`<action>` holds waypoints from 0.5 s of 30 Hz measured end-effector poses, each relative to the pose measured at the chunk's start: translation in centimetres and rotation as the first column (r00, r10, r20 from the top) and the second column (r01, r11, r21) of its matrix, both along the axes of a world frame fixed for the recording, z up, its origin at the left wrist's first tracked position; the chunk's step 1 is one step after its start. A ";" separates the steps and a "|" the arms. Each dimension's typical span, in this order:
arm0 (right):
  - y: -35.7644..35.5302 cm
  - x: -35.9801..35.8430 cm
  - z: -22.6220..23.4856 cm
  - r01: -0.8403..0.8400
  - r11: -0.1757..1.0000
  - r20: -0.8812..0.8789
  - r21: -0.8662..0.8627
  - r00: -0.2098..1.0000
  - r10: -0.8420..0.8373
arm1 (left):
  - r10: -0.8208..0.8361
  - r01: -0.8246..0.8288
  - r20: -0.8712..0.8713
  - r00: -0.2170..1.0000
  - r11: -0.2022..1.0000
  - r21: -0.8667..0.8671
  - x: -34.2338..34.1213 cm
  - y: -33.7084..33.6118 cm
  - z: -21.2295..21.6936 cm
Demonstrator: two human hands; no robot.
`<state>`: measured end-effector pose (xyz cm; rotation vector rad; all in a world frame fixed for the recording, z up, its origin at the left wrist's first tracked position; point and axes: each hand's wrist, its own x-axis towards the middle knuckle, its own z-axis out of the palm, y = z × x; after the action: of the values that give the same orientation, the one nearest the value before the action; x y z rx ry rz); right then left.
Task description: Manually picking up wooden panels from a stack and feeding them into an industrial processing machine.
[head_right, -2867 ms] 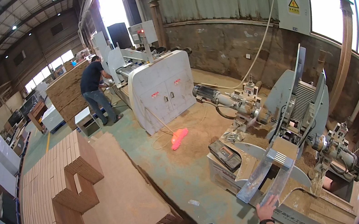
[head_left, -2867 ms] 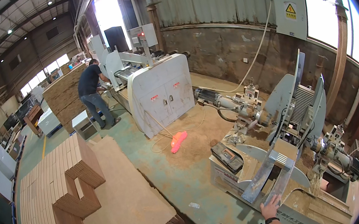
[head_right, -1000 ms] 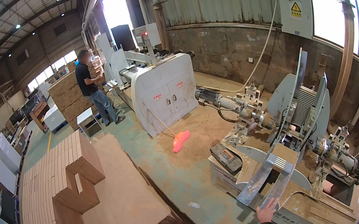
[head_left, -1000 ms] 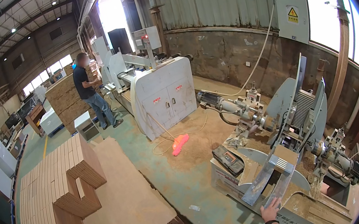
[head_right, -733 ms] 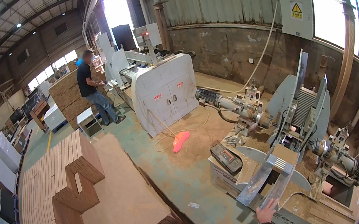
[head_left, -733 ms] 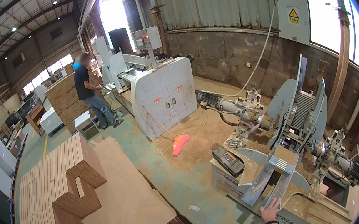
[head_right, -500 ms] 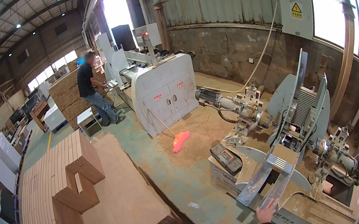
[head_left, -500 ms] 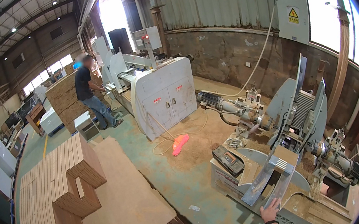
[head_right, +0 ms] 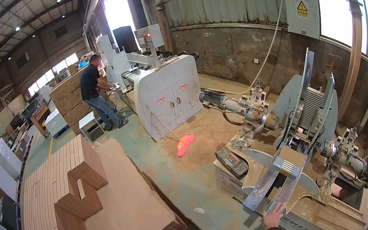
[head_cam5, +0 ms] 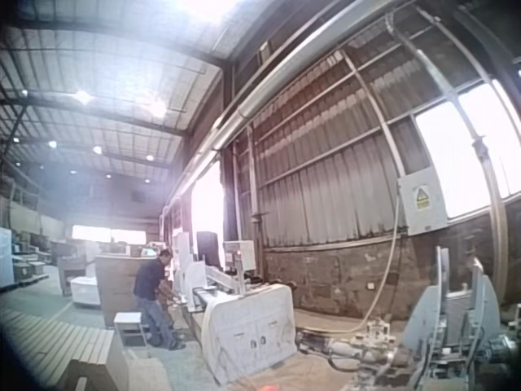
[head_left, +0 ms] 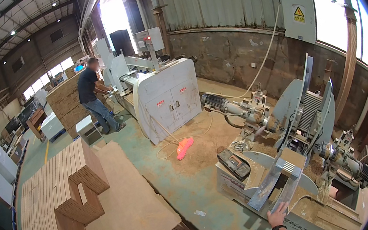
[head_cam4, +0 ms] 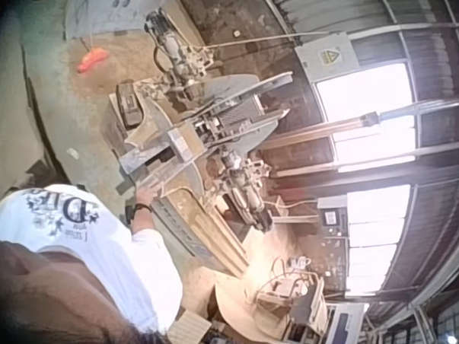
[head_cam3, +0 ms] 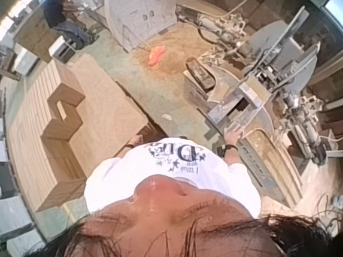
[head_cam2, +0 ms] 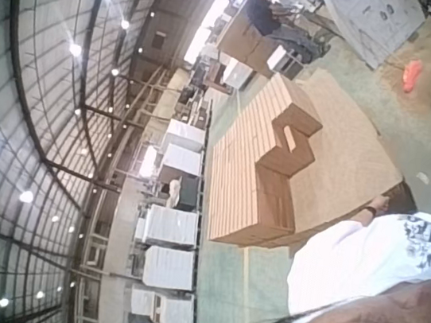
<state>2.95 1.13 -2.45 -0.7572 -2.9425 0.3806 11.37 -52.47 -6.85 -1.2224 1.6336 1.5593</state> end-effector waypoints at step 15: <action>-0.4 -0.2 1.4 0.036 0.997 0.088 -0.065 0.996 -0.030 | 0.010 -0.010 0.007 1.000 1.000 0.006 0.1 -0.1 0.1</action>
<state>2.77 0.73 -1.01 -0.8497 -3.0068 0.4565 11.43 -52.58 -6.79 -1.2338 1.6193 1.5635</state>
